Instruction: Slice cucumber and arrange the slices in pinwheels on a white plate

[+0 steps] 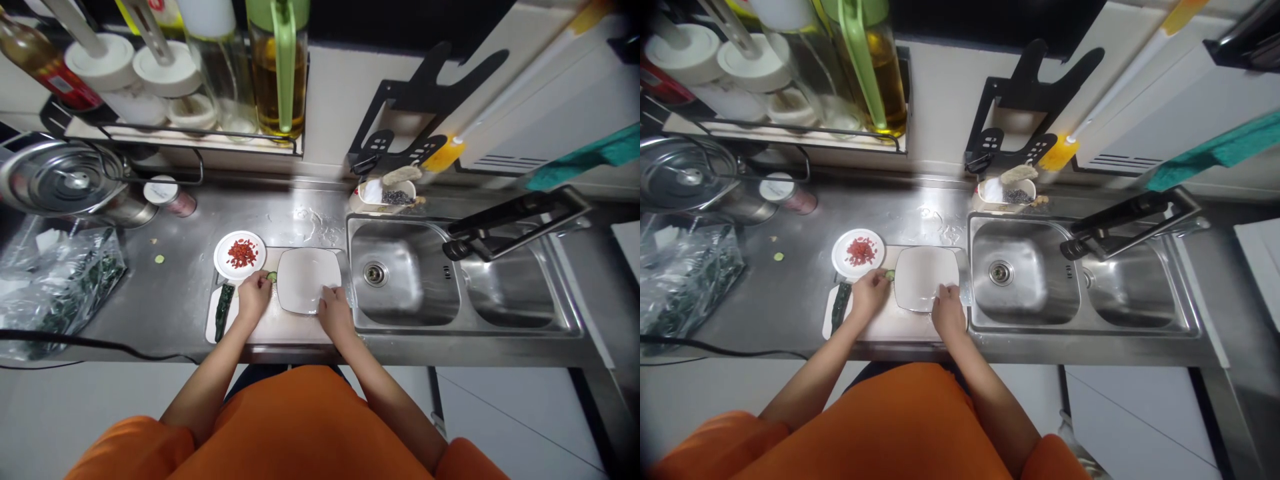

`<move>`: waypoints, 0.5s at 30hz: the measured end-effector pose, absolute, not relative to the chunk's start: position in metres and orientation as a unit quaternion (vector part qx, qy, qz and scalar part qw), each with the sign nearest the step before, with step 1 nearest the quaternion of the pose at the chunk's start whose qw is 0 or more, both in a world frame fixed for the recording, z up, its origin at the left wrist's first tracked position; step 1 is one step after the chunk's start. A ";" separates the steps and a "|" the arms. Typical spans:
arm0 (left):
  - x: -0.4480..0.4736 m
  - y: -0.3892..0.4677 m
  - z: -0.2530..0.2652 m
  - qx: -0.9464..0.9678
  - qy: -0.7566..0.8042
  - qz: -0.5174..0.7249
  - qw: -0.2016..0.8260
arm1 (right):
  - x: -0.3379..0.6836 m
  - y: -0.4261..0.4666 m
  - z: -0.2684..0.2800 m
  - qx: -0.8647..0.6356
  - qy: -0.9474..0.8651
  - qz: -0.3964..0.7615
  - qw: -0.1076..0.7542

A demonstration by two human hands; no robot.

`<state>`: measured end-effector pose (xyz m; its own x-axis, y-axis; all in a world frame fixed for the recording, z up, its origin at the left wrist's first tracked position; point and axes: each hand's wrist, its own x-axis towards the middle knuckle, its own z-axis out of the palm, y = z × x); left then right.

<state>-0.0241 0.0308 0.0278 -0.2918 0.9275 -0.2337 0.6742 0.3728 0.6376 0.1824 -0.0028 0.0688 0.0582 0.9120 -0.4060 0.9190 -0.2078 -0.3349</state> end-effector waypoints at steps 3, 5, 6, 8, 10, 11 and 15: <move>-0.026 0.031 0.029 0.491 0.782 0.231 0.306 | 0.180 0.000 0.069 0.717 0.635 -0.288 0.011; -0.029 0.032 0.031 0.472 0.787 0.238 0.319 | 0.179 0.001 0.068 0.708 0.641 -0.296 0.005; -0.030 0.032 0.032 0.461 0.790 0.239 0.326 | 0.178 0.002 0.067 0.704 0.644 -0.300 0.001; -0.034 0.033 0.034 0.444 0.796 0.232 0.340 | 0.177 0.004 0.065 0.694 0.652 -0.306 -0.005; -0.037 0.033 0.035 0.436 0.798 0.217 0.354 | 0.174 0.006 0.063 0.683 0.660 -0.314 -0.010; -0.038 0.033 0.035 0.438 0.798 0.210 0.358 | 0.172 0.008 0.062 0.677 0.664 -0.317 -0.013; -0.038 0.029 0.032 0.499 0.784 0.198 0.310 | 0.165 0.011 0.059 0.660 0.676 -0.326 -0.023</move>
